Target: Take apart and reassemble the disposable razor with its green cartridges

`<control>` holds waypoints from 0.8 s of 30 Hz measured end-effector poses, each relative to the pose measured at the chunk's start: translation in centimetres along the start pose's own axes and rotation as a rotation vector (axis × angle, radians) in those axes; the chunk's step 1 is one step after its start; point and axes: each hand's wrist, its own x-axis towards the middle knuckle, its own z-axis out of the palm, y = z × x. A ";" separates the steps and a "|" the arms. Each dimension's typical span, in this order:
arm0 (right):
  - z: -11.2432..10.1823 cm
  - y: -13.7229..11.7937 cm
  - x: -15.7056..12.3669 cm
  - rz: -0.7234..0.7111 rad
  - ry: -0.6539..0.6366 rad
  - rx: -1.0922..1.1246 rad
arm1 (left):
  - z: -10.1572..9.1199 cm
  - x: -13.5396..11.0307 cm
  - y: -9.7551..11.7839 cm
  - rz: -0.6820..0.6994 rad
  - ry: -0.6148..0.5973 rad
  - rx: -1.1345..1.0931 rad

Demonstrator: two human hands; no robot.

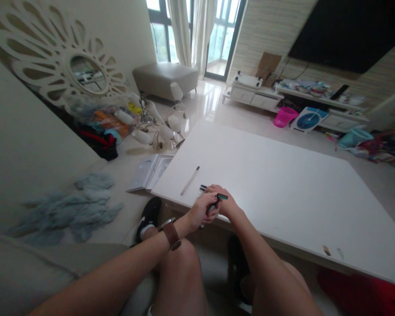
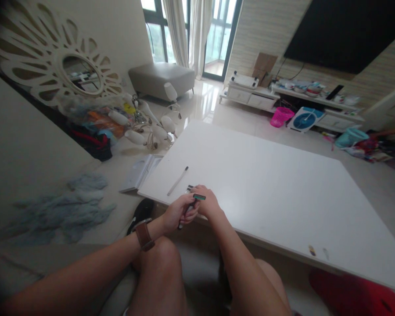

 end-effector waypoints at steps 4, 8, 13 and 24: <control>-0.6 -0.9 -0.7 0.047 0.061 -0.011 | 0.2 -0.1 0.0 0.027 0.021 0.015; -1.4 -1.3 -1.1 0.127 0.142 0.023 | 0.1 0.1 -0.2 0.093 0.114 0.039; -2.4 -1.1 -0.8 0.333 0.470 0.441 | -0.5 0.5 -0.5 0.180 0.209 0.065; -3.7 -2.8 -1.4 0.068 0.618 1.102 | -1.4 0.7 -0.7 0.264 0.565 0.170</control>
